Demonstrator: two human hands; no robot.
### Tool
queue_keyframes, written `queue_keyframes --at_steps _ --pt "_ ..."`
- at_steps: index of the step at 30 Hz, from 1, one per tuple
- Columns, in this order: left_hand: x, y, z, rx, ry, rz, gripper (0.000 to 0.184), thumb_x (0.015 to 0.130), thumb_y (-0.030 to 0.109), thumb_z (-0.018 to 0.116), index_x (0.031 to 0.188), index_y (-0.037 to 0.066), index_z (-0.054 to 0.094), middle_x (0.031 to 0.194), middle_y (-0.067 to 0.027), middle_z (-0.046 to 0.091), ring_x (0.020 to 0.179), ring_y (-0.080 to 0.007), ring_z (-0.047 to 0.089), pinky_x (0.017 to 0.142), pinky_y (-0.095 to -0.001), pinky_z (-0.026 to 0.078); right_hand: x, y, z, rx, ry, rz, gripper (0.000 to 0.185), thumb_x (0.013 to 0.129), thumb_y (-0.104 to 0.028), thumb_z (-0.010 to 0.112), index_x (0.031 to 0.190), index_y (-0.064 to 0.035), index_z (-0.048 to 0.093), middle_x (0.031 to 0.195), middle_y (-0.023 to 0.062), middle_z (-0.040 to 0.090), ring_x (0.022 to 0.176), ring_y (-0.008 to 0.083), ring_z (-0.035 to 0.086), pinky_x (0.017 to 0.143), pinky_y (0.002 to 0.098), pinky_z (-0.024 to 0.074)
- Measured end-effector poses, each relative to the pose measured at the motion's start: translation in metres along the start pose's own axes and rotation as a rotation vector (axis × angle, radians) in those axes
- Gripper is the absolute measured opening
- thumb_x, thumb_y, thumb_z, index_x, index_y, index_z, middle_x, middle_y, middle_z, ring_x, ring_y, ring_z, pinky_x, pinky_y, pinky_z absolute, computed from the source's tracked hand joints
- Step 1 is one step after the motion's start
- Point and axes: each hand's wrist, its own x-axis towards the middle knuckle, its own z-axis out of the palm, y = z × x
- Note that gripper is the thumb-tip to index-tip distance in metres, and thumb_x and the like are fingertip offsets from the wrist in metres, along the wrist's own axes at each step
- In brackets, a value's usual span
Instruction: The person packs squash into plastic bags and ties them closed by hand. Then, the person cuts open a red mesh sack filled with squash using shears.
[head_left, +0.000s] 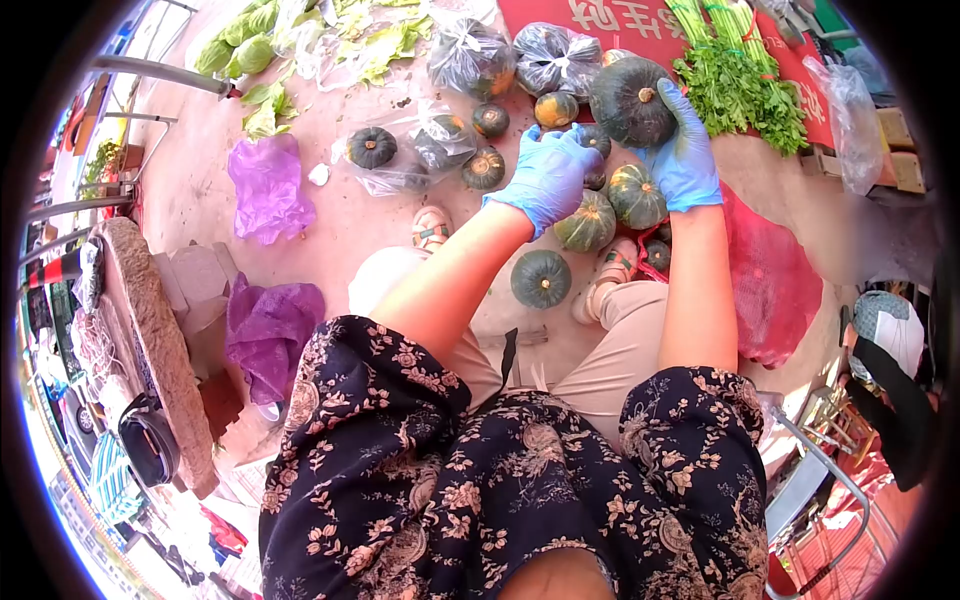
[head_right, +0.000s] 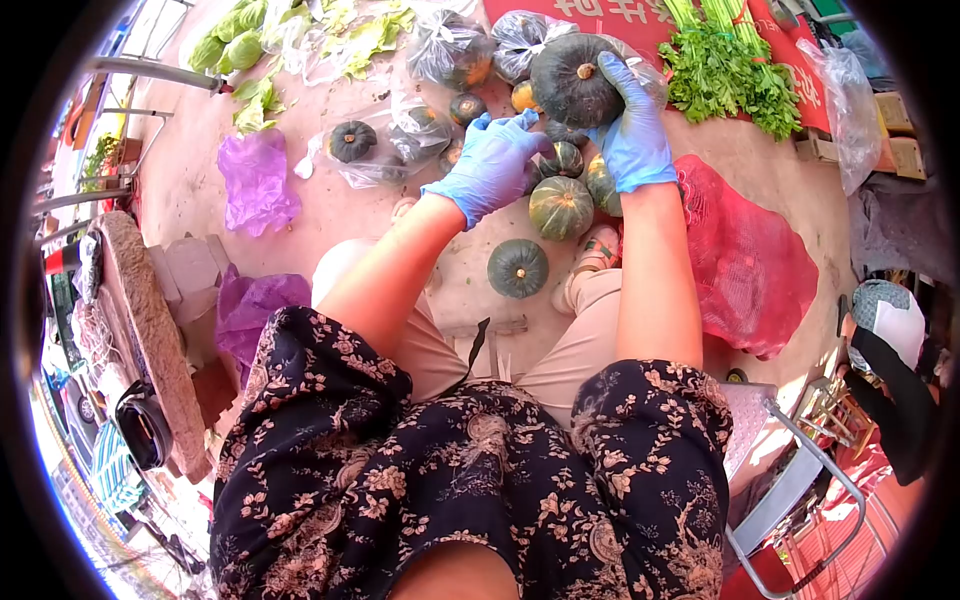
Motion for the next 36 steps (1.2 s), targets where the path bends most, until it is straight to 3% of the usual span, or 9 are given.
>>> queue_keyframes --at_steps 5,8,13,15,19,25,30,33,36 --pt "0.001 -0.019 -0.035 0.039 -0.092 -0.133 0.018 0.073 0.031 0.061 0.075 0.014 0.068 0.112 -0.0126 0.057 0.098 -0.0268 0.055 0.083 -0.0482 0.035 0.0 0.008 0.005 -0.032 0.051 0.055 0.041 0.082 -0.023 0.059 0.116 -0.0022 0.05 0.114 0.0111 0.055 0.104 0.0242 0.054 0.09 0.0424 0.0454" --pt "-0.005 -0.059 -0.064 -0.102 0.138 -0.227 0.02 0.075 0.029 0.061 0.076 0.01 0.066 0.103 -0.0096 0.061 0.094 -0.0266 0.057 0.081 -0.0403 0.039 0.002 0.013 0.008 -0.019 0.033 0.064 0.042 0.082 -0.025 0.06 0.117 -0.0032 0.05 0.114 0.0109 0.055 0.103 0.0241 0.055 0.089 0.0431 0.0455" --pt "-0.043 -0.135 -0.102 -0.29 0.163 -0.431 0.045 0.078 0.018 0.062 0.121 0.011 0.05 0.119 -0.0108 0.054 0.109 -0.0253 0.051 0.088 -0.0326 0.042 0.008 0.017 0.003 -0.009 0.018 0.078 0.039 0.083 -0.027 0.059 0.115 -0.0077 0.051 0.113 0.0093 0.056 0.102 0.0233 0.056 0.086 0.0428 0.0468" --pt "-0.062 -0.178 -0.096 -0.847 0.136 -0.6 0.055 0.082 0.026 0.062 0.129 0.005 0.041 0.128 -0.0133 0.044 0.116 -0.0212 0.043 0.095 -0.0307 0.034 0.011 0.019 0.011 0.016 0.014 0.105 0.038 0.083 -0.028 0.059 0.115 -0.0086 0.052 0.112 0.0092 0.057 0.101 0.0237 0.056 0.084 0.0428 0.0477" --pt "-0.095 -0.251 -0.065 -0.715 0.088 -0.709 0.068 0.077 0.036 0.065 0.125 -0.005 0.041 0.123 -0.0231 0.047 0.116 -0.0282 0.044 0.095 -0.0345 0.036 0.032 0.055 0.025 0.027 -0.033 0.256 0.038 0.084 -0.037 0.055 0.115 -0.0172 0.05 0.109 0.0059 0.058 0.098 0.0232 0.058 0.071 0.0433 0.051" --pt "-0.129 -0.32 -0.02 0.175 0.354 -0.966 0.1 0.065 0.052 0.07 0.133 -0.005 0.025 0.135 -0.0304 0.025 0.128 -0.0385 0.024 0.103 -0.0422 0.024 0.086 0.182 0.064 -0.033 -0.116 0.559 0.036 0.08 -0.034 0.061 0.109 -0.0128 0.055 0.103 0.0055 0.06 0.095 0.0179 0.058 0.075 0.0403 0.0503" --pt "-0.15 -0.371 0.029 -0.095 0.444 -1.308 0.118 0.051 0.052 0.079 0.133 -0.008 0.019 0.135 -0.0348 0.017 0.127 -0.0421 0.02 0.1 -0.0447 0.027 0.152 0.32 0.082 -0.761 -0.196 0.265 0.063 0.07 -0.039 0.071 0.11 0.0048 0.048 0.102 0.0143 0.059 0.094 0.0219 0.057 0.082 0.0297 0.0445" --pt "-0.161 -0.404 0.063 -0.529 0.307 -1.35 0.056 0.07 0.035 0.071 0.106 -0.006 0.056 0.096 -0.0147 0.06 0.087 -0.0259 0.058 0.081 -0.0361 0.045 0.192 0.381 0.077 -1.169 -0.187 0.257 0.078 0.066 -0.047 0.069 0.117 0.0058 0.044 0.109 0.023 0.056 0.101 0.0315 0.055 0.087 0.0358 0.0426" --pt "-0.136 -0.377 0.065 -1.133 0.748 -1.007 0.025 0.082 0.021 0.059 0.092 -0.002 0.063 0.063 -0.0013 0.054 0.06 -0.014 0.052 0.064 -0.0275 0.044 0.209 0.405 0.065 -1.236 -0.128 0.371 0.074 0.067 -0.046 0.065 0.117 0.0045 0.045 0.11 0.0252 0.055 0.102 0.0357 0.054 0.088 0.038 0.0419"
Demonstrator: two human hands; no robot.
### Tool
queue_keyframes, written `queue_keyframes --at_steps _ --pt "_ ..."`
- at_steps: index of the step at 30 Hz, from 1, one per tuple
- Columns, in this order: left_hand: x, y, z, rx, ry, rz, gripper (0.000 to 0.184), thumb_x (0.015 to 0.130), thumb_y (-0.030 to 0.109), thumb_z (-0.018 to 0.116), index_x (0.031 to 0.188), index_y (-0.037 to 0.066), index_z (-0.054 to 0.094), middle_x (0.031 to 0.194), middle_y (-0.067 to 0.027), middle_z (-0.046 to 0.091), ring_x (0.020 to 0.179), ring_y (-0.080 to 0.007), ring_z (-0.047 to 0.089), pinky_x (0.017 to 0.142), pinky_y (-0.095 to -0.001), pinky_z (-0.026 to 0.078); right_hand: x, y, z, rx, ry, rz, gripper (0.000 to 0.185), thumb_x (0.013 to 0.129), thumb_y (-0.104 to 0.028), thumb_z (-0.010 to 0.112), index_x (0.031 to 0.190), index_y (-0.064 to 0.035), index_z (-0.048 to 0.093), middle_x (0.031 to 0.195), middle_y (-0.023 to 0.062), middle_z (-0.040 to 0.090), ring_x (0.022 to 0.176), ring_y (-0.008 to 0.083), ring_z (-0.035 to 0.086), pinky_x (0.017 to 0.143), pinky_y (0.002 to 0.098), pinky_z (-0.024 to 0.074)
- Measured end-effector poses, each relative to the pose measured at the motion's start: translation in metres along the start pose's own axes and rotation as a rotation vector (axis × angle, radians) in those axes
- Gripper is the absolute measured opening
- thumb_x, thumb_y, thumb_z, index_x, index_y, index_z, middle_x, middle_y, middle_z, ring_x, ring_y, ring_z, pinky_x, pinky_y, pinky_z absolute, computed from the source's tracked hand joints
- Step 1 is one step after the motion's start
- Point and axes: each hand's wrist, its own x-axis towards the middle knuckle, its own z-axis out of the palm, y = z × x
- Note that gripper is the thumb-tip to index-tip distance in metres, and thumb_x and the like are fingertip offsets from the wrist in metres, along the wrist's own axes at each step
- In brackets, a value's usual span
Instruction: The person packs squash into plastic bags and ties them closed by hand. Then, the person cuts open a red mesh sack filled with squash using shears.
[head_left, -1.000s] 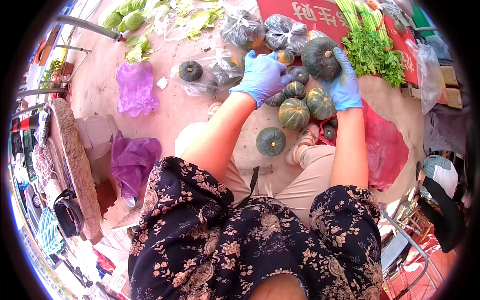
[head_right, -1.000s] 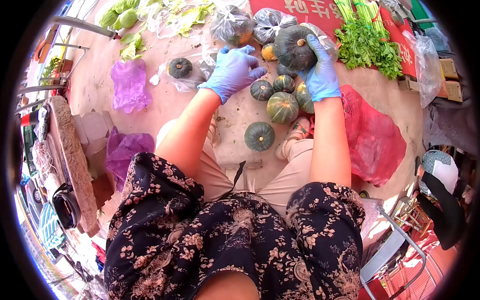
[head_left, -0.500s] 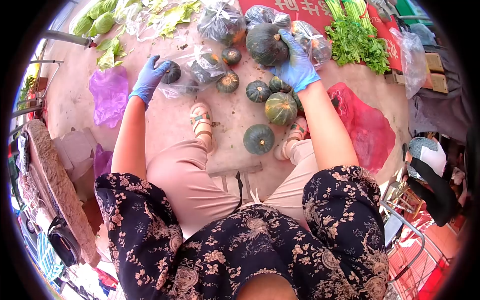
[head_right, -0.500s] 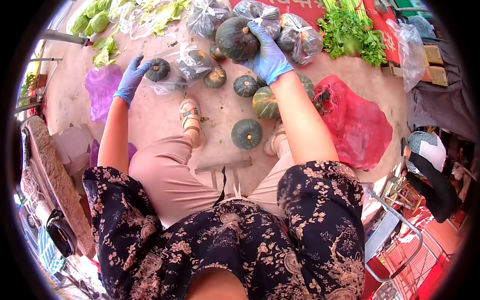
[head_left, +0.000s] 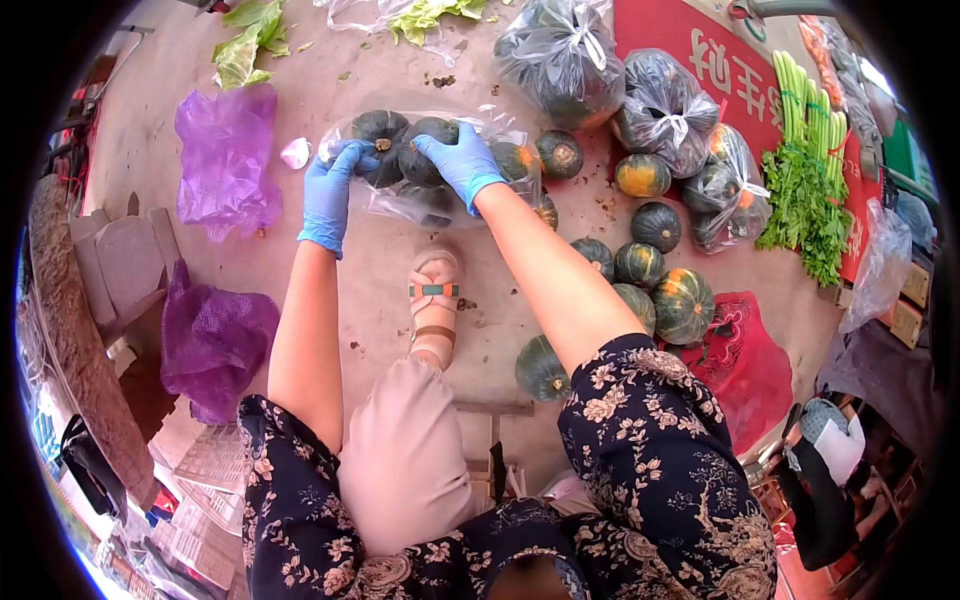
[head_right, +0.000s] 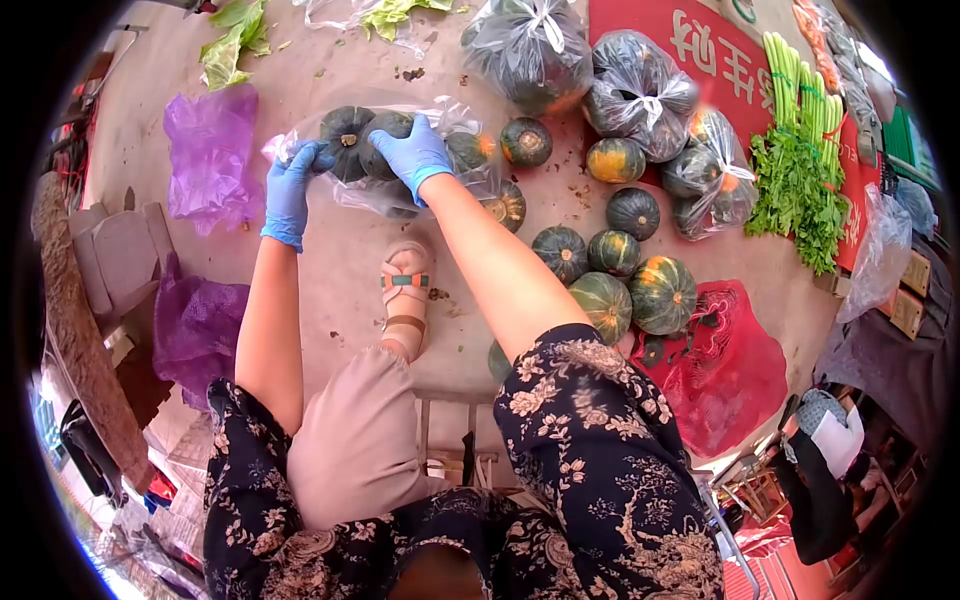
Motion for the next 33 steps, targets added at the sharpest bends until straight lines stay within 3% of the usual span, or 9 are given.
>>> queue_keyframes --at_steps 4,7,11,16,22,25,27,29,33 --pt "-0.02 0.051 0.018 -0.196 -0.183 -0.13 0.019 0.086 0.016 0.051 0.091 0.0 0.06 0.051 0.0059 0.032 0.045 -0.0039 0.029 0.046 -0.0212 0.024 -0.008 0.016 -0.014 -0.133 -0.027 -0.165 0.054 0.072 -0.037 0.062 0.11 0.0008 0.053 0.091 0.022 0.061 0.086 0.036 0.059 0.079 0.0394 0.0457" --pt "-0.037 0.058 0.017 -0.063 -0.279 -0.231 0.018 0.085 0.015 0.051 0.091 0.0 0.059 0.05 0.0062 0.032 0.043 -0.0036 0.027 0.044 -0.0205 0.022 -0.04 0.035 -0.055 0.15 0.078 -0.42 0.021 0.08 -0.019 0.059 0.09 -0.0019 0.062 0.072 0.0157 0.061 0.062 0.0197 0.059 0.061 0.0309 0.0462" --pt "-0.052 0.053 0.013 -0.033 -0.364 -0.21 0.021 0.085 0.015 0.05 0.089 -0.001 0.063 0.052 0.0049 0.037 0.045 -0.0034 0.029 0.044 -0.0199 0.025 -0.076 0.093 -0.13 -0.146 0.324 -0.207 0.017 0.08 -0.018 0.059 0.081 -0.0011 0.061 0.071 0.0131 0.062 0.062 0.0222 0.06 0.059 0.0321 0.0468" --pt "-0.057 0.05 0.039 -0.018 -0.384 -0.234 0.021 0.085 0.016 0.051 0.09 0.0 0.063 0.053 0.0048 0.037 0.046 -0.0037 0.029 0.045 -0.0199 0.024 -0.106 0.18 -0.14 -1.021 -0.074 0.142 0.098 0.052 -0.04 0.076 0.135 -0.0172 0.028 0.131 0.0154 0.034 0.106 0.0373 0.044 0.082 0.047 0.0432" --pt "-0.055 0.046 0.052 -0.086 -0.363 -0.26 0.021 0.085 0.018 0.051 0.09 0.001 0.061 0.051 0.0067 0.031 0.044 -0.0037 0.026 0.045 -0.0202 0.022 -0.102 0.185 -0.12 -1.078 0.031 0.216 0.09 0.051 -0.041 0.077 0.128 -0.0176 0.037 0.128 0.0163 0.035 0.106 0.0361 0.044 0.083 0.0485 0.0406" --pt "-0.054 0.045 0.053 -0.139 -0.363 -0.291 0.022 0.085 0.019 0.051 0.091 0.001 0.061 0.052 0.0066 0.031 0.045 -0.0039 0.026 0.045 -0.0204 0.022 -0.091 0.209 -0.134 -0.647 0.03 0.159 0.087 0.053 -0.042 0.076 0.126 -0.0126 0.038 0.122 0.0146 0.042 0.106 0.0313 0.046 0.086 0.0435 0.0415" --pt "-0.054 0.04 0.056 -0.135 -0.371 -0.284 0.022 0.085 0.019 0.051 0.092 0.0 0.061 0.052 0.0071 0.029 0.045 -0.0032 0.025 0.044 -0.0203 0.021 -0.085 0.224 -0.15 0.447 -0.256 0.141 0.082 0.064 -0.04 0.07 0.128 -0.0038 0.035 0.119 0.0112 0.049 0.11 0.0204 0.049 0.093 0.0365 0.0404" --pt "-0.054 0.038 0.058 -0.162 -0.415 -0.281 0.022 0.085 0.019 0.051 0.091 0.0 0.061 0.052 0.0072 0.028 0.045 -0.0029 0.025 0.044 -0.0199 0.02 -0.091 0.203 -0.155 1.016 -0.481 0.118 0.088 0.062 -0.038 0.07 0.133 -0.0028 0.03 0.125 0.0132 0.046 0.114 0.0239 0.047 0.098 0.0392 0.0368" --pt "-0.055 0.043 0.063 -0.163 -0.389 -0.306 0.03 0.086 0.021 0.049 0.103 -0.001 0.058 0.053 0.007 0.029 0.046 -0.0024 0.026 0.045 -0.0188 0.021 -0.097 0.137 -0.132 1.434 -0.61 0.121 0.07 0.069 -0.026 0.065 0.128 -0.001 0.036 0.12 0.0121 0.049 0.11 0.0228 0.049 0.097 0.037 0.0378"
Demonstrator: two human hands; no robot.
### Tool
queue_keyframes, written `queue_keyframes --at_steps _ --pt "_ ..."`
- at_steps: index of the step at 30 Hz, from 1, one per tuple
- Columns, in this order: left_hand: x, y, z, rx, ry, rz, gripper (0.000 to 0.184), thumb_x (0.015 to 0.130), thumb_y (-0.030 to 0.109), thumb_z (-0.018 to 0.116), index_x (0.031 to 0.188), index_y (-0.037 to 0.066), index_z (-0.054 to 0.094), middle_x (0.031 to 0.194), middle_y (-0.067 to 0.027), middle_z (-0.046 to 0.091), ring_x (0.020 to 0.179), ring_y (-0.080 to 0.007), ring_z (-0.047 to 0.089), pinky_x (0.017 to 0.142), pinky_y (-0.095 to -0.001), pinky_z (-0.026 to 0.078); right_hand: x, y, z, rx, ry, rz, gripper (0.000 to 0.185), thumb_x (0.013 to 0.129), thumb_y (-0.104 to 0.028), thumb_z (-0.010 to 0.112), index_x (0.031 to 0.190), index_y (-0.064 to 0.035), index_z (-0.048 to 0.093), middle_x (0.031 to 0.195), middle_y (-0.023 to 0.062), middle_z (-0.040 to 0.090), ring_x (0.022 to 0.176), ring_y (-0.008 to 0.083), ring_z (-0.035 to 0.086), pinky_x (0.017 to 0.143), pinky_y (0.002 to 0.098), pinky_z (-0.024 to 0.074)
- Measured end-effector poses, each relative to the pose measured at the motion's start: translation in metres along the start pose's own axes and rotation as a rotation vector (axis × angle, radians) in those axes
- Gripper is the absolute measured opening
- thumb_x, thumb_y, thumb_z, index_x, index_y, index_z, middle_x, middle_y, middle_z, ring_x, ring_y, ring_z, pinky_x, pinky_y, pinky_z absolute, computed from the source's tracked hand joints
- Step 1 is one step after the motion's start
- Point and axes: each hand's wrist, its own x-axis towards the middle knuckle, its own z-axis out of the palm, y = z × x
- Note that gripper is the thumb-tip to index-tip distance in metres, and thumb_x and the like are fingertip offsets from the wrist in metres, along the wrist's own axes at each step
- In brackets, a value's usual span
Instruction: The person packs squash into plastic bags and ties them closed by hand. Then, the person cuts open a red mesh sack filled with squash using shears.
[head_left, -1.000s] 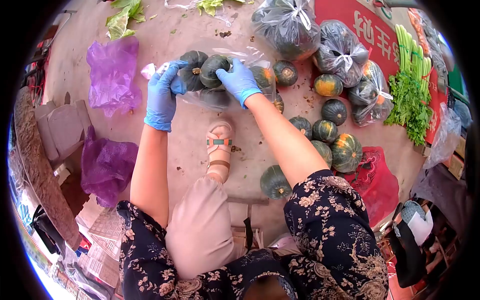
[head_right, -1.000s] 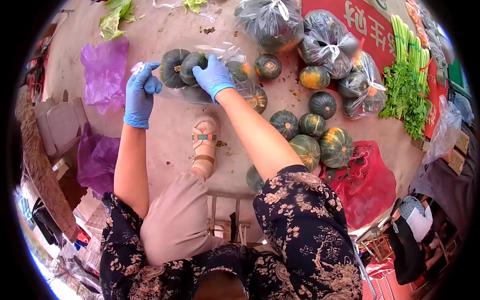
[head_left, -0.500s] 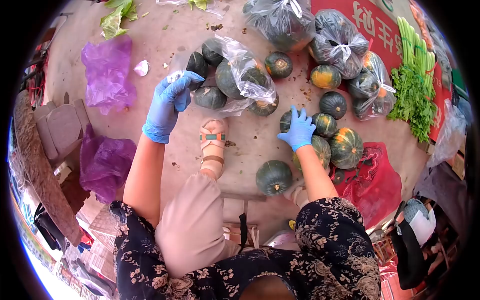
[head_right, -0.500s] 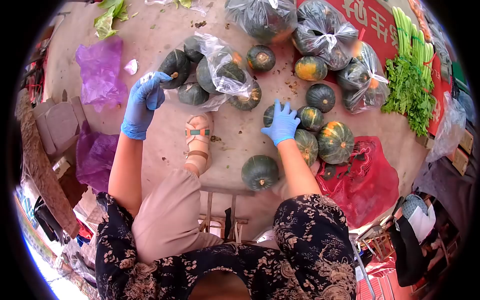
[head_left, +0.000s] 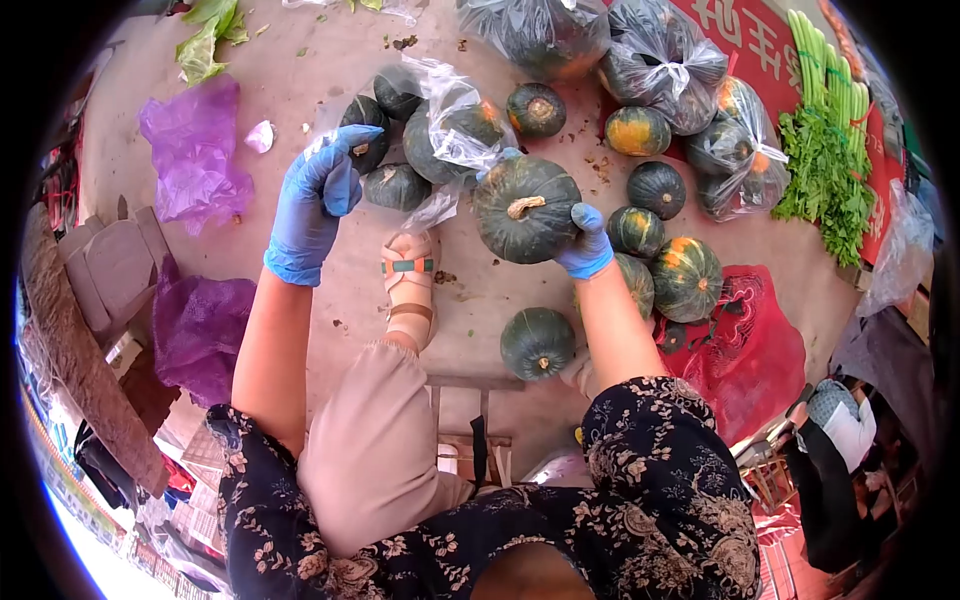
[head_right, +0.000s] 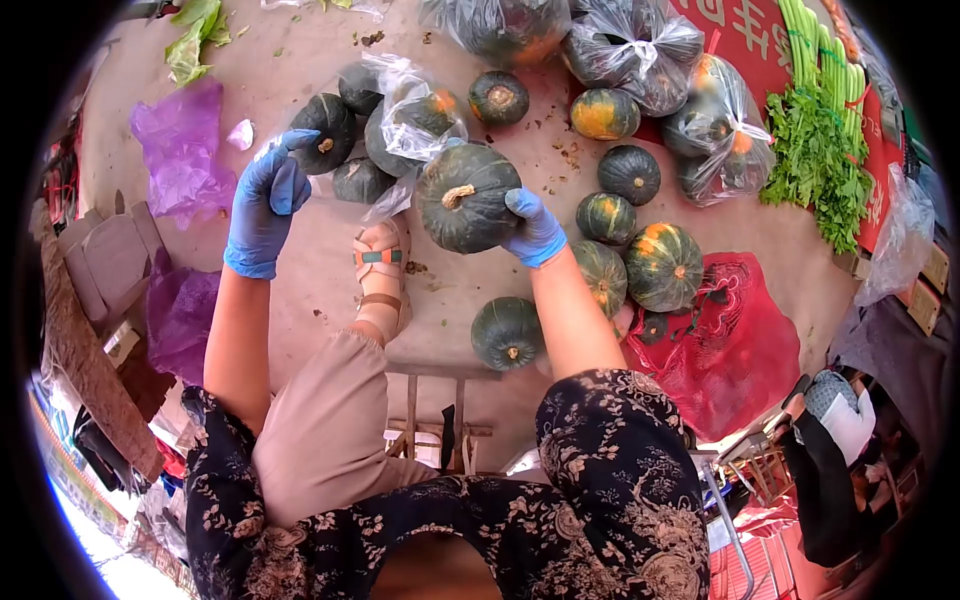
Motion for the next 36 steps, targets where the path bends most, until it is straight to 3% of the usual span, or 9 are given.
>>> queue_keyframes --at_steps 6,10,14,18,19,22,26,31,36 --pt "-0.009 0.011 0.001 -0.049 0.067 -0.067 0.037 0.089 0.028 0.045 0.112 0.001 0.056 0.056 0.0098 0.029 0.048 -0.0013 0.026 0.045 -0.0164 0.021 0.095 0.029 0.069 -0.237 -0.04 -0.172 0.07 0.069 -0.02 0.062 0.131 -0.0015 0.034 0.118 0.0101 0.049 0.109 0.018 0.046 0.097 0.0321 0.0349" --pt "-0.012 0.007 -0.008 -0.097 0.023 -0.03 0.041 0.091 0.035 0.042 0.109 0.0 0.056 0.055 0.0097 0.03 0.048 -0.0018 0.026 0.046 -0.0181 0.022 0.106 0.034 0.075 -0.774 0.292 -0.135 0.057 0.075 -0.023 0.059 0.124 -0.0011 0.041 0.11 0.0093 0.052 0.097 0.0107 0.048 0.087 0.0286 0.0399" --pt "-0.012 0.009 -0.009 -0.046 0.044 -0.027 0.049 0.092 0.039 0.038 0.11 -0.004 0.051 0.049 0.0083 0.028 0.045 -0.0025 0.025 0.046 -0.0192 0.02 0.095 0.026 0.086 -2.069 0.518 -0.92 0.064 0.067 -0.028 0.068 0.12 -0.0025 0.044 0.113 0.0146 0.047 0.106 0.0263 0.04 0.09 0.0409 0.0336" --pt "-0.015 0.01 -0.017 -0.074 0.029 -0.049 0.051 0.093 0.041 0.035 0.11 -0.005 0.049 0.045 0.0074 0.026 0.044 -0.0031 0.024 0.046 -0.0192 0.019 0.105 0.01 0.055 -2.257 0.812 -0.781 0.069 0.066 -0.029 0.069 0.123 -0.0047 0.039 0.106 0.0146 0.05 0.1 0.0328 0.044 0.085 0.0442 0.0353" --pt "-0.016 0.01 -0.018 -0.071 0.017 -0.051 0.052 0.093 0.042 0.036 0.11 -0.005 0.049 0.046 0.0075 0.026 0.045 -0.0031 0.024 0.046 -0.0193 0.019 0.107 0.002 0.047 -2.167 0.798 -0.475 0.053 0.07 -0.026 0.067 0.113 -0.0011 0.048 0.086 0.0129 0.057 0.08 0.0295 0.054 0.074 0.0394 0.0426" --pt "-0.015 0.012 -0.02 -0.09 0.004 -0.052 0.053 0.092 0.042 0.037 0.111 -0.006 0.048 0.048 0.0078 0.027 0.045 -0.0034 0.024 0.047 -0.0197 0.02 0.103 -0.01 0.039 -1.519 0.597 -0.544 0.029 0.078 -0.019 0.06 0.097 0.0018 0.057 0.07 0.0091 0.059 0.062 0.0218 0.055 0.064 0.0327 0.0453" --pt "-0.013 0.023 -0.016 -0.145 0.036 -0.003 0.05 0.089 0.033 0.041 0.117 -0.008 0.044 0.054 0.0062 0.032 0.05 -0.005 0.029 0.051 -0.02 0.025 0.089 -0.012 0.071 -0.489 0.113 -0.381 0.019 0.084 -0.005 0.045 0.092 0.0027 0.06 0.073 0.0058 0.06 0.065 0.011 0.053 0.061 0.0254 0.0443" --pt "-0.017 0.017 -0.017 -0.182 -0.158 0.075 0.052 0.076 0.013 0.044 0.122 -0.01 0.04 0.103 -0.0097 0.058 0.09 -0.018 0.056 0.077 -0.0251 0.044 0.077 0.015 0.097 -0.564 -0.047 -0.186 0.027 0.08 -0.002 0.04 0.1 0.0049 0.057 0.092 0.0162 0.062 0.064 0.017 0.058 0.058 0.0274 0.0489" --pt "-0.009 0.009 -0.027 0.272 -0.126 0.039 0.038 0.085 0.003 0.04 0.123 -0.002 0.045 0.119 -0.0135 0.052 0.108 -0.0263 0.053 0.079 -0.0337 0.052 0.086 0.0 0.097 -0.502 -0.082 0.161 0.031 0.087 -0.009 0.044 0.115 0.0033 0.051 0.095 0.0164 0.062 0.059 0.015 0.06 0.044 0.0212 0.0474"
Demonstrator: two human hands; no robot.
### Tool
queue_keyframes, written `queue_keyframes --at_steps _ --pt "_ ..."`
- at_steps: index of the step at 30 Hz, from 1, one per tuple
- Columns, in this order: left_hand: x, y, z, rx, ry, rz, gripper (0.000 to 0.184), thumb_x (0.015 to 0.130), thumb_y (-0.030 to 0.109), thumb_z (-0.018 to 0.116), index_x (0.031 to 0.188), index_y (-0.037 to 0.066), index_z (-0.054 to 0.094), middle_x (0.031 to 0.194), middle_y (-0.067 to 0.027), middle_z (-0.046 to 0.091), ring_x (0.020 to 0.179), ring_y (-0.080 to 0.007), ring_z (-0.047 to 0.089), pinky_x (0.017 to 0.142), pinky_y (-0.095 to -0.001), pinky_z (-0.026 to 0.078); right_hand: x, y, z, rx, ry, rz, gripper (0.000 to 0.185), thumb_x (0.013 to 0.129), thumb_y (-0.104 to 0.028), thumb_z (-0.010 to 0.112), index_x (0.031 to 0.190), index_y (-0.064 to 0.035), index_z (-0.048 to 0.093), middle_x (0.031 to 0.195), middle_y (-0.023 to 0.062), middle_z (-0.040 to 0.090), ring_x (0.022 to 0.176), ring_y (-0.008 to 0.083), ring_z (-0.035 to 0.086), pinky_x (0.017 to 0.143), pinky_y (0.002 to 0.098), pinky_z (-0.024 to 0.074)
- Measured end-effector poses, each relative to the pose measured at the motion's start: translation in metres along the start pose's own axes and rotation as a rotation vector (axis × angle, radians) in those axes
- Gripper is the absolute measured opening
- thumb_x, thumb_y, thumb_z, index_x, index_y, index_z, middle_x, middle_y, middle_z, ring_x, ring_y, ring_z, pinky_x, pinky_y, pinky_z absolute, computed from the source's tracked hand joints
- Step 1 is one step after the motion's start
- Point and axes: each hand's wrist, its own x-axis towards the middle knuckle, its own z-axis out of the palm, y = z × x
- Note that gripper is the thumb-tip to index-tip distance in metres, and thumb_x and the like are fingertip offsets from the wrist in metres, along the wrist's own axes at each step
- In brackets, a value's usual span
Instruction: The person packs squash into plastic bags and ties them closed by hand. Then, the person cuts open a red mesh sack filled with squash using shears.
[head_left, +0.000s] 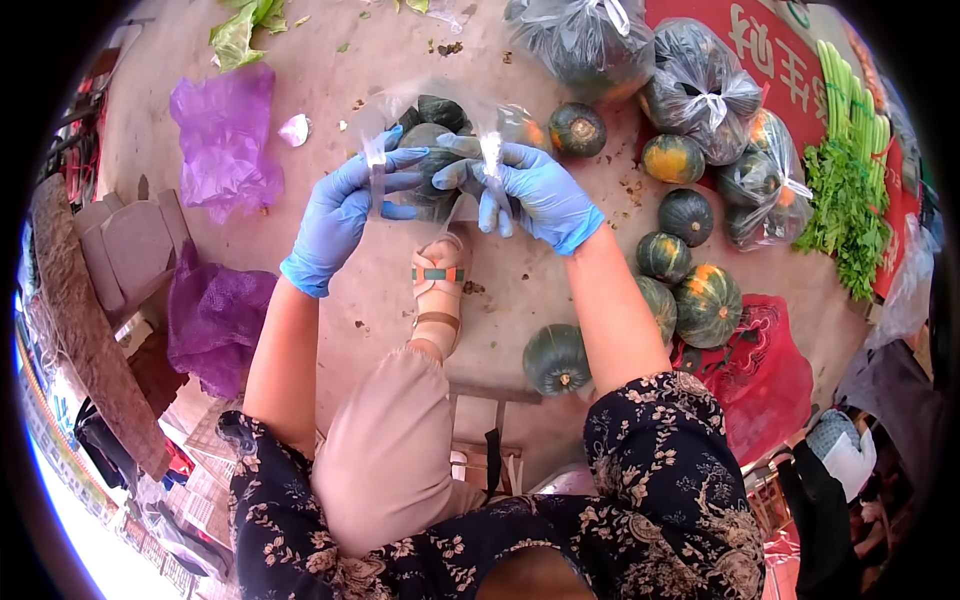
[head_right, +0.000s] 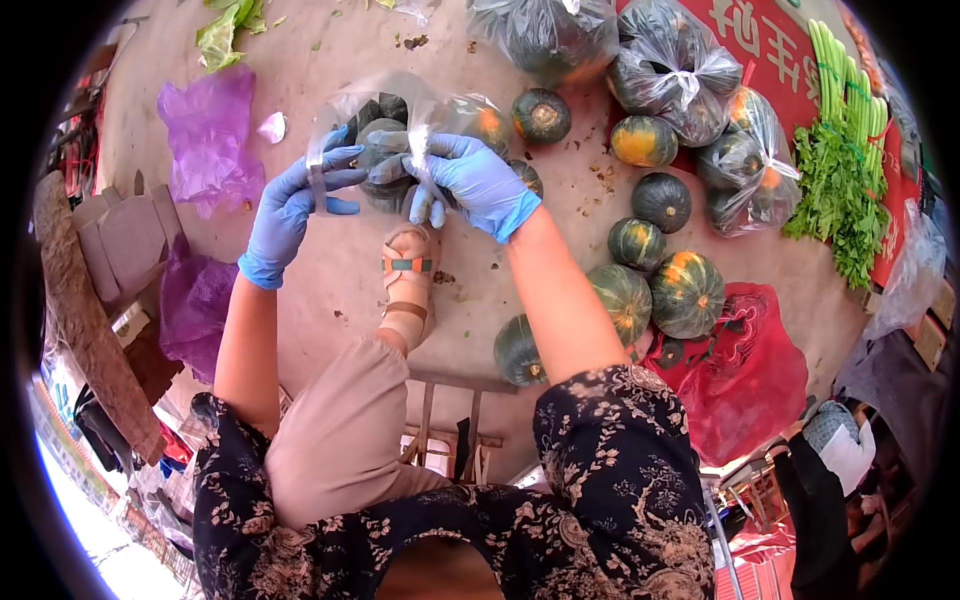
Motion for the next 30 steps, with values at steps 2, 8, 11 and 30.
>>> queue_keyframes --at_steps 2,8,11,30 --pt "0.01 0.008 0.006 0.055 0.01 -0.179 0.035 0.09 0.009 0.042 0.123 -0.001 0.046 0.118 -0.0125 0.053 0.105 -0.0252 0.055 0.075 -0.031 0.053 0.009 0.001 0.008 -0.104 0.0 0.042 0.032 0.084 -0.013 0.056 0.114 -0.0019 0.053 0.092 0.011 0.063 0.056 0.0119 0.059 0.049 0.0215 0.0479" --pt "0.05 -0.008 -0.011 0.663 -0.182 -0.175 0.038 0.08 0.03 0.063 0.102 0.0 0.059 0.087 -0.0014 0.06 0.073 -0.0118 0.055 0.068 -0.0294 0.045 0.033 0.037 0.035 -0.546 0.182 -0.058 0.022 0.069 -0.012 0.072 0.088 -0.0048 0.063 0.08 -0.0012 0.062 0.076 0.0077 0.052 0.07 0.0246 0.0445" --pt "0.064 -0.003 -0.002 0.961 -0.244 -0.264 0.025 0.073 0.026 0.068 0.078 0.003 0.061 0.068 0.0029 0.054 0.064 -0.0095 0.048 0.058 -0.0275 0.041 0.036 0.044 0.033 -0.434 0.223 0.03 0.021 0.069 -0.013 0.072 0.086 -0.0042 0.064 0.082 -0.0015 0.062 0.077 0.0082 0.052 0.071 0.0261 0.0443" --pt "0.087 -0.034 -0.031 1.294 0.365 -0.003 0.019 0.069 0.02 0.058 0.083 0.01 0.065 0.08 -0.0157 0.063 0.074 -0.0326 0.061 0.067 -0.0395 0.048 0.083 0.024 -0.031 0.089 0.724 -0.216 0.007 0.07 -0.009 0.058 0.071 -0.0026 0.058 0.068 0.0051 0.057 0.06 0.0124 0.052 0.053 0.0273 0.0459"
